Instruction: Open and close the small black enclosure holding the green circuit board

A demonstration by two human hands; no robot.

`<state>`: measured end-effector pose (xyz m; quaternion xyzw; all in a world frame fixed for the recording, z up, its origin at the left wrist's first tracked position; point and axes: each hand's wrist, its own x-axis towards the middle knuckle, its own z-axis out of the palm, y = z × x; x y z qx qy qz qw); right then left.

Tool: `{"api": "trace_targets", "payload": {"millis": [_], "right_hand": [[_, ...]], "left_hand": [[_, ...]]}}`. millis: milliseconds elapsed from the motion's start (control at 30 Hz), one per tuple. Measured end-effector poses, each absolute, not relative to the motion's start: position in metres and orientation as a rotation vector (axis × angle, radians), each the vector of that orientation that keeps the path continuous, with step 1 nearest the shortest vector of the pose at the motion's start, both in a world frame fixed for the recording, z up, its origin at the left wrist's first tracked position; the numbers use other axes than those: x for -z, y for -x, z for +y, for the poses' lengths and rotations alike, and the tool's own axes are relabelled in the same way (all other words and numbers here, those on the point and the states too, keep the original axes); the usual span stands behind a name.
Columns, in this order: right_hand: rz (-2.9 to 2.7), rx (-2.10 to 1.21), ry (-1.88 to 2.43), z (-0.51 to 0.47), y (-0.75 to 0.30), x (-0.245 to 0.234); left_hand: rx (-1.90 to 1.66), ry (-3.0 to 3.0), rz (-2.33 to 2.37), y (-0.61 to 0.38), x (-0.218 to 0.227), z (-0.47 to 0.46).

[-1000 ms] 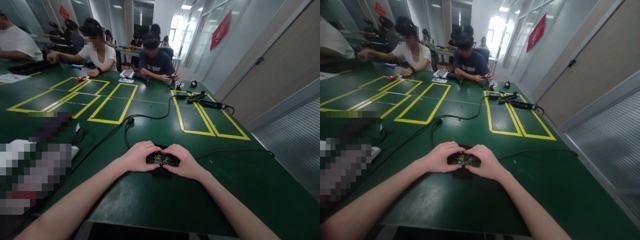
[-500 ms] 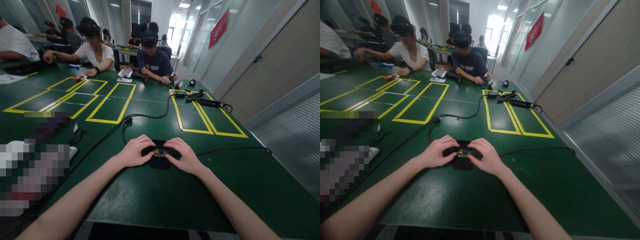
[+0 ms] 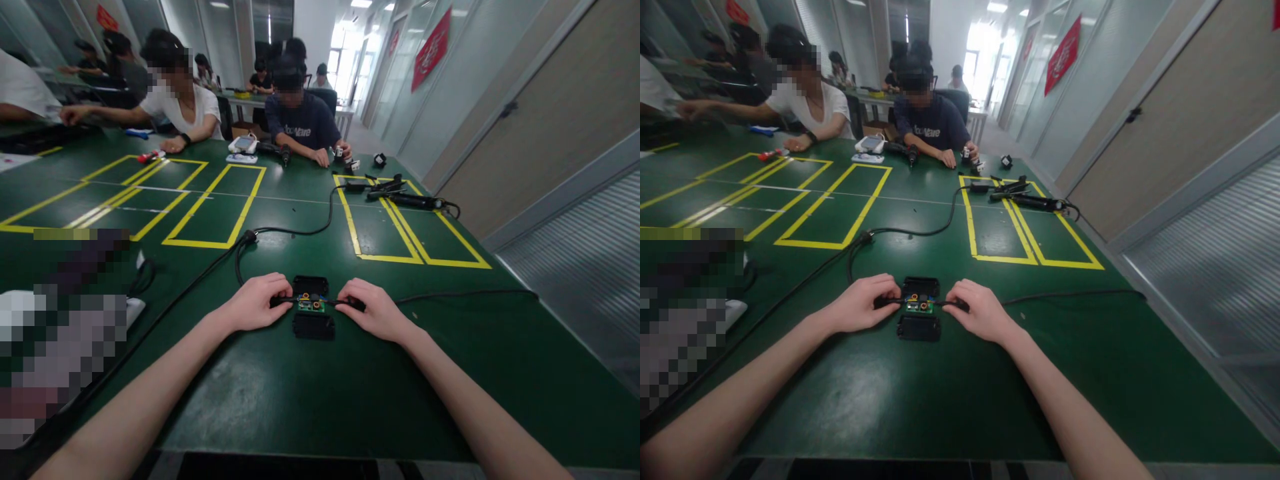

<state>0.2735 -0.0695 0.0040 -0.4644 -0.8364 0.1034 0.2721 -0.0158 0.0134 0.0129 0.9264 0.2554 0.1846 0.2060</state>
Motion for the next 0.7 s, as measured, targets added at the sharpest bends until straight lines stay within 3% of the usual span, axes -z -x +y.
{"api": "trace_targets", "payload": {"millis": [700], "right_hand": [[-2.323, -0.345, 1.476, -0.078, -0.273, -0.015]], "left_hand": [[-0.286, -2.620, 0.747, 0.015, -0.027, 0.005]]}}
